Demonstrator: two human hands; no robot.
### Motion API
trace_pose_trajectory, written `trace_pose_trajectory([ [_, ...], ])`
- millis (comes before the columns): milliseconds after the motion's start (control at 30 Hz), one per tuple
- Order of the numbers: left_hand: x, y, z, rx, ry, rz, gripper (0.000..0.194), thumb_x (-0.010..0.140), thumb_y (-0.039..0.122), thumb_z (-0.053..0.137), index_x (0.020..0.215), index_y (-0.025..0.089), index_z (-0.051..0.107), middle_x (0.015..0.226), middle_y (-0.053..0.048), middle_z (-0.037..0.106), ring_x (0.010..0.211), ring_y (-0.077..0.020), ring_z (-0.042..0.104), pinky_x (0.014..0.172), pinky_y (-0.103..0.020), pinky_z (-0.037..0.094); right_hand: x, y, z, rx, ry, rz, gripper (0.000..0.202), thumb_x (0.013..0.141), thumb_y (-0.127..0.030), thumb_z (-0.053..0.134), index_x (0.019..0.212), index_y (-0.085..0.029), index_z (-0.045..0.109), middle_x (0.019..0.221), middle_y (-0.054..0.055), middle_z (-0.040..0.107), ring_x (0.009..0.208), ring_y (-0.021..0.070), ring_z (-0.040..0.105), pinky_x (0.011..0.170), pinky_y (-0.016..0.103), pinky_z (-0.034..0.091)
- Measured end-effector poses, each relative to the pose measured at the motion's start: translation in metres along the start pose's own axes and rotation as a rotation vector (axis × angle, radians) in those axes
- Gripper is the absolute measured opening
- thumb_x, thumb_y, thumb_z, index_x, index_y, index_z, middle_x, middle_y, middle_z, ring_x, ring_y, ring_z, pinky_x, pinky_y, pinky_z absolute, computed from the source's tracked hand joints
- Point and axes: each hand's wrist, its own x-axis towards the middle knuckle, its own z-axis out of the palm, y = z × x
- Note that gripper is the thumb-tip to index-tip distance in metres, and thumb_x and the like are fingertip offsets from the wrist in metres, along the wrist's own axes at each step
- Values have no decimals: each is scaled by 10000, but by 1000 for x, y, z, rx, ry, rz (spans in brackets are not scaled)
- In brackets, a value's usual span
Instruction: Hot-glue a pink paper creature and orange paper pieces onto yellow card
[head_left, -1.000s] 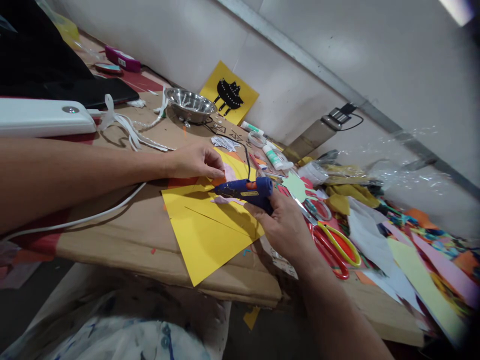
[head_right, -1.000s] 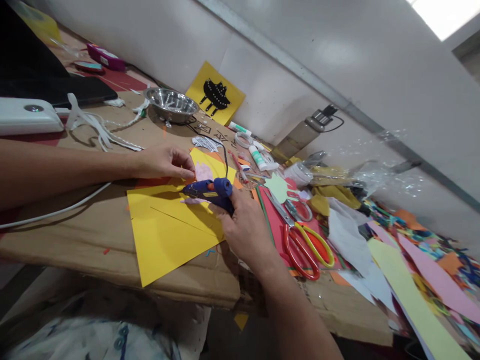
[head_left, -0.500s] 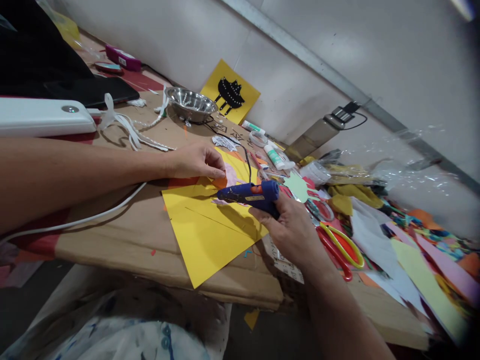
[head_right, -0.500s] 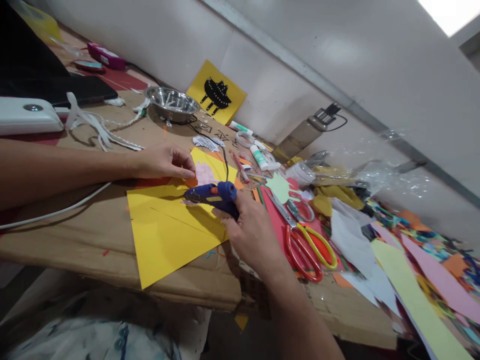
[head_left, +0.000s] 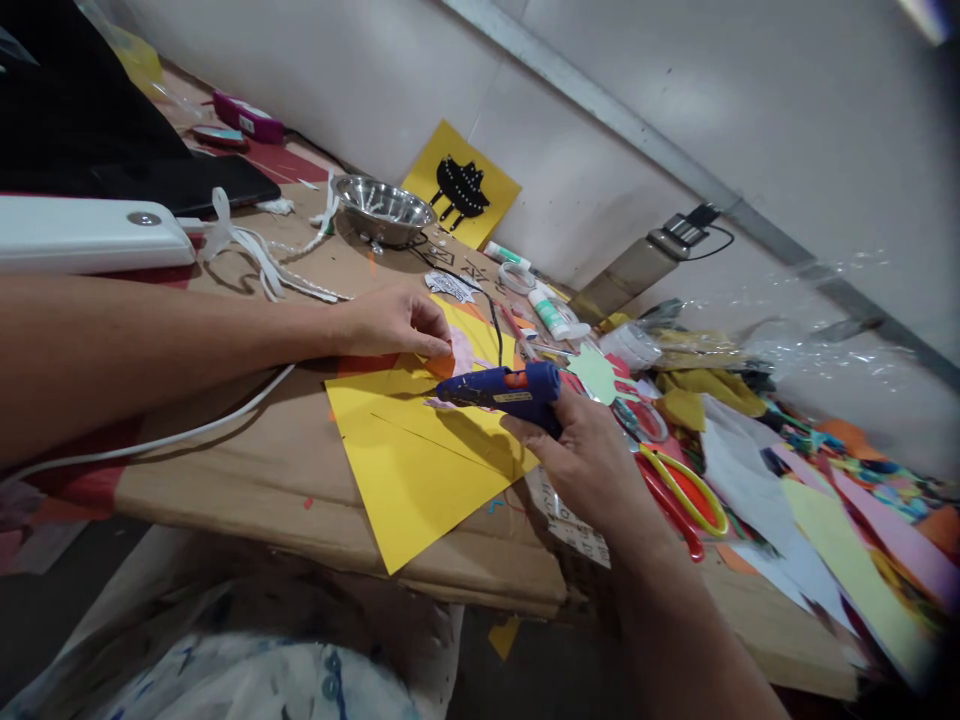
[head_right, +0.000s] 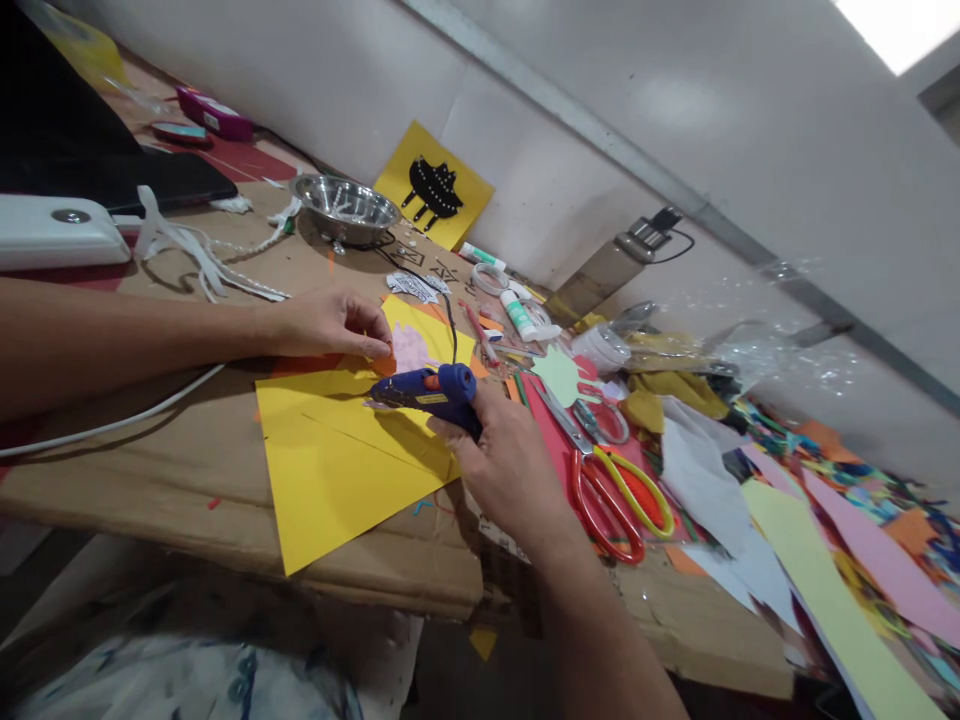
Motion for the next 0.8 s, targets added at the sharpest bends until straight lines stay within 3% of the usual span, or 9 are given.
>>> trace_pose_trajectory([
  [567,-1,-4,1,-70,-35,30,246,729,351,707,839,132,727,796,-43,737,717,-140,648,661,-237,467,-1,6,-7,-56,30,24,242,843,-318,574,1007,-178,684,799,45,700,699,202,590,604,296,413],
  [800,-3,2,0,-33,-89,28,207,748,325,703,813,129,716,742,-27,719,647,-107,614,625,-214,438,-1,7,-8,-7,31,24,257,844,-353,583,1006,-189,694,811,43,714,700,205,601,611,307,447],
])
